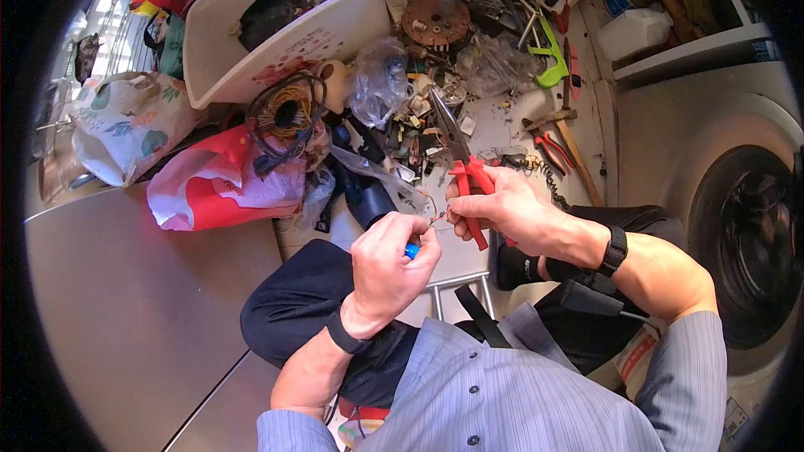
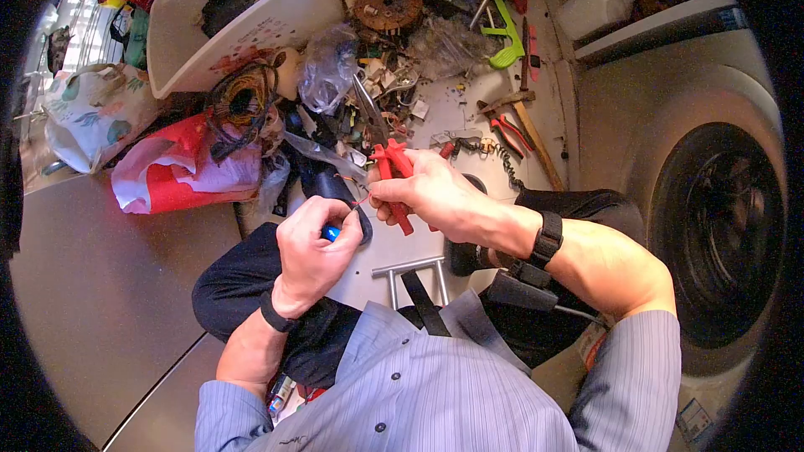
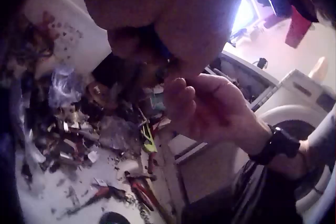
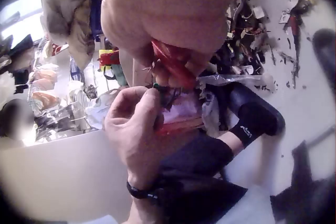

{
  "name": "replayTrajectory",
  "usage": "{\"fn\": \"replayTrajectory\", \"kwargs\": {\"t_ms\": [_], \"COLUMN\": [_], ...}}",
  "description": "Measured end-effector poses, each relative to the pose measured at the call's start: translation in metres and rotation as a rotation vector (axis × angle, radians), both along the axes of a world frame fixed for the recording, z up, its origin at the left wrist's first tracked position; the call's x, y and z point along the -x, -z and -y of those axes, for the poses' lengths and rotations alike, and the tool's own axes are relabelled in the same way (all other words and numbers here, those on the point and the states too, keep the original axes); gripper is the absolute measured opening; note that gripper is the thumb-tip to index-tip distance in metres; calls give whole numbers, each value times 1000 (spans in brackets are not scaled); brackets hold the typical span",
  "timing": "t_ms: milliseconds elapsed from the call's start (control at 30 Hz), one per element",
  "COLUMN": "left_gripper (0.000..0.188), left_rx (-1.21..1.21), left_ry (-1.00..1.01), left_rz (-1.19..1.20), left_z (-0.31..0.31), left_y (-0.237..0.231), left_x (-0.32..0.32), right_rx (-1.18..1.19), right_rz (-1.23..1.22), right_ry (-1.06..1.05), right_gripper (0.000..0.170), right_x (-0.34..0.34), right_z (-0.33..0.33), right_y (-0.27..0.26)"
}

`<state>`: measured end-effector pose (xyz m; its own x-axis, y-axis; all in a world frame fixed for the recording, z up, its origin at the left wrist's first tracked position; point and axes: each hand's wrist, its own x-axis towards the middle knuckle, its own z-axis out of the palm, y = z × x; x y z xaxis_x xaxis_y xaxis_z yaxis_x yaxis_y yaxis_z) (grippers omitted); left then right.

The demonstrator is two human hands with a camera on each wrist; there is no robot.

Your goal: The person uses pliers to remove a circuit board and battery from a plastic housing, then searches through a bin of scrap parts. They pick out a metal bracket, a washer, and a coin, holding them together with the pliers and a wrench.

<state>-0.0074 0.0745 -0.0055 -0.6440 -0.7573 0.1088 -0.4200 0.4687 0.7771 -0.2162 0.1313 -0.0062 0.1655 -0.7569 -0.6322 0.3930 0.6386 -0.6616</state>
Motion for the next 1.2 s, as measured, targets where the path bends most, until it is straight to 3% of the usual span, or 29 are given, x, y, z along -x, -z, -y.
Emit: {"fn": "replayTrajectory", "kwargs": {"t_ms": [100,300,633,700,1033,1133,1200], "left_gripper": [10,7,8,9,10,8,10], "left_rx": [-196,-341,-276,-183,-231,-326,-660], "left_ry": [-55,-79,-90,-48,-48,-61,-142], "left_rz": [-19,6,-15,-24,-28,-11,-8], "left_z": [0,0,0,0,-2,-2,2], "left_y": [-7,-11,-12,-14,-13,-13,-15], "left_x": [0,-1,1,1,-1,-3,-3], "right_rx": [-13,-48,-28,-31,34,32,23], "right_rz": [55,94,218,182,71,21,-12], "right_ry": [34,65,112,95,28,-14,-30], "right_gripper": [25,33,32,32,32,31,29], "right_x": [0,1,4,4,5,6,7], "right_z": [-1,-1,-3,-2,1,2,3], "right_y": [2,0,2,1,-6,-7,-5]}}
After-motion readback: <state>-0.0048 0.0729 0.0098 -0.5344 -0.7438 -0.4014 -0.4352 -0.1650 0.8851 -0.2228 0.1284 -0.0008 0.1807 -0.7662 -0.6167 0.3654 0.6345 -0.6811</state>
